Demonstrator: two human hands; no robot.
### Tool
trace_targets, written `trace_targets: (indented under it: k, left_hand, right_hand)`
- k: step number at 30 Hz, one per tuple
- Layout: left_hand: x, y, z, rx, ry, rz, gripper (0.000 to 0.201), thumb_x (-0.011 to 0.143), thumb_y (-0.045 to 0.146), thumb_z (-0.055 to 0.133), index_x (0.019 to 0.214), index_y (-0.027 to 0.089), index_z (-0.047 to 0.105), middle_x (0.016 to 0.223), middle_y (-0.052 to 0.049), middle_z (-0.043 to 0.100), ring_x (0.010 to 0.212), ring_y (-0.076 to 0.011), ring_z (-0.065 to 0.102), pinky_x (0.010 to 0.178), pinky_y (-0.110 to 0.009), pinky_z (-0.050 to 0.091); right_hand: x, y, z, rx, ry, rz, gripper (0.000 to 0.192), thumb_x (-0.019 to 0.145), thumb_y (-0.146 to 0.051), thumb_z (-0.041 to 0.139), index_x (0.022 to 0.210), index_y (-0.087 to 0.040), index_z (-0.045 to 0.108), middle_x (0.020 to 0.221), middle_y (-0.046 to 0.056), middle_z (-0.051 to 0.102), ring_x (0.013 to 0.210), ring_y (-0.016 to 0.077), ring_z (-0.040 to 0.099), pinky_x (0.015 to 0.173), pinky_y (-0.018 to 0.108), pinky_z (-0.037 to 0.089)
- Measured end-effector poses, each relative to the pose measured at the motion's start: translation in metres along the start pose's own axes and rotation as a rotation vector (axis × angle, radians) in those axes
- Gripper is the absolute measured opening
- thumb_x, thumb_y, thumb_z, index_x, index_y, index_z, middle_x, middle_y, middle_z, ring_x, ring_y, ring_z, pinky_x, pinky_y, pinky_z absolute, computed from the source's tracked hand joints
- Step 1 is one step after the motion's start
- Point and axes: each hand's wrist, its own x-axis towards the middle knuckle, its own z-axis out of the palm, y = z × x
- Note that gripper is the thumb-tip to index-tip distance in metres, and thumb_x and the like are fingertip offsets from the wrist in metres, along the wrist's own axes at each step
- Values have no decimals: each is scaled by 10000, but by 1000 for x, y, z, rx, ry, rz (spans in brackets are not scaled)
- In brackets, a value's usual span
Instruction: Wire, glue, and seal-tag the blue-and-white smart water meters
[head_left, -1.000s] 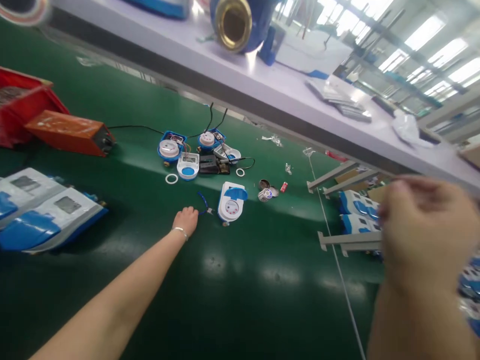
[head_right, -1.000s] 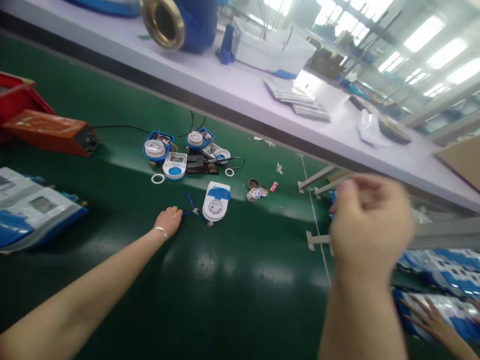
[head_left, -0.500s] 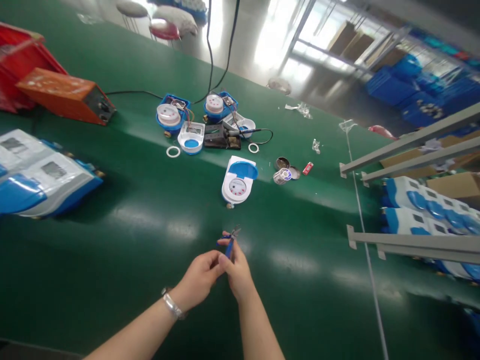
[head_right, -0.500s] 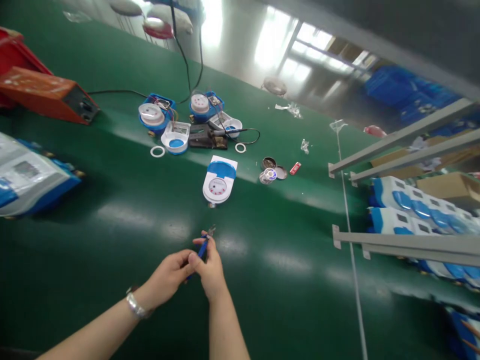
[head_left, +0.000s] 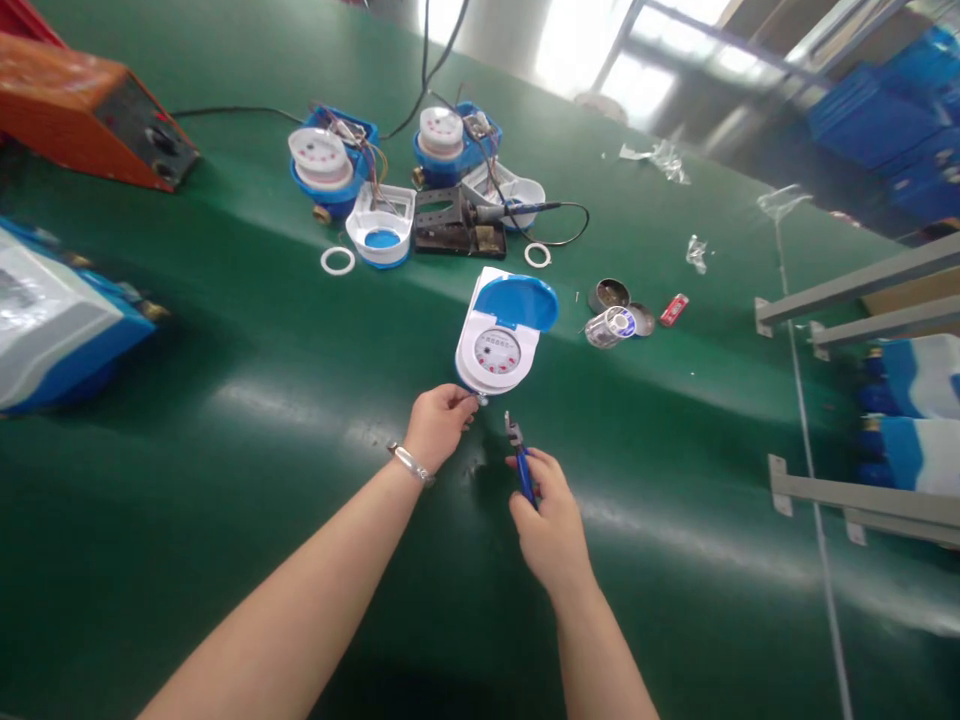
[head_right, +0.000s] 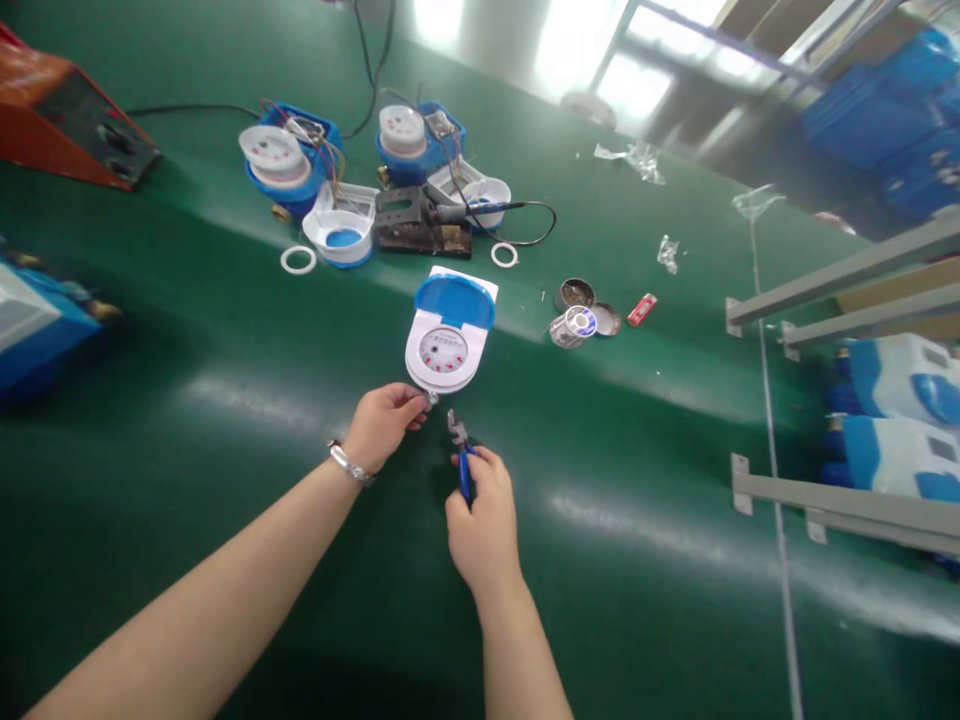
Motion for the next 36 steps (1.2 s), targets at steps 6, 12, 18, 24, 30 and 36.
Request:
trace_targets:
  k: [6,12,18,24,30,36]
  left_hand:
    - [-12,-6,4,148,111,176,139,755,268,473,684,157,517,633,-5,576,589,-104,533,561,-224,417]
    - [-13,-4,-2,725,176,488,146,800,197,405,704,162,509,691,-33,549,658,-132,515,614,-248,383]
    - [-13,8,-9,939,54,524,151,813,181,385,723,159,504,708,-42,549,698,-154,527,625,-255,382]
    - [-23,17,-21,1074,-66,510,150,800,171,392,718,154,517,741,-55,566,709,-152,525,623,-249,380]
    - [-32,1,-25,809,-225,470,145,785,216,424,694,163,523,685,-15,574,621,-119,514,574,-223,369]
    - [-49,-24,-14,713,16,418,206,812,281,401,817,155,564,750,-41,609,649,-133,545,613,-246,410]
  right_hand:
    - [26,-8,-16,-323,-48,-126,303,667,-137,428,898,-191,617,1072,79,553,984,229,514,879,396,400]
    - [38,-10,-23,-452,-95,-186,193,721,-237,497,855,-215,634,1028,59,578,926,218,537,821,371,424]
    - [42,-19,-24,-580,-137,-214,177,727,-204,493,834,-202,634,1024,62,578,912,210,534,796,343,422]
    - [29,-22,-35,-631,-198,-214,147,708,-182,499,754,-216,634,944,48,598,843,194,550,731,309,423]
    - [-13,2,-19,-322,-146,-21,194,713,-180,483,833,-215,632,1005,47,575,913,190,543,832,333,424]
    - [-56,13,23,-35,85,138,242,745,-230,471,948,-175,592,1068,97,536,1024,213,501,917,370,390]
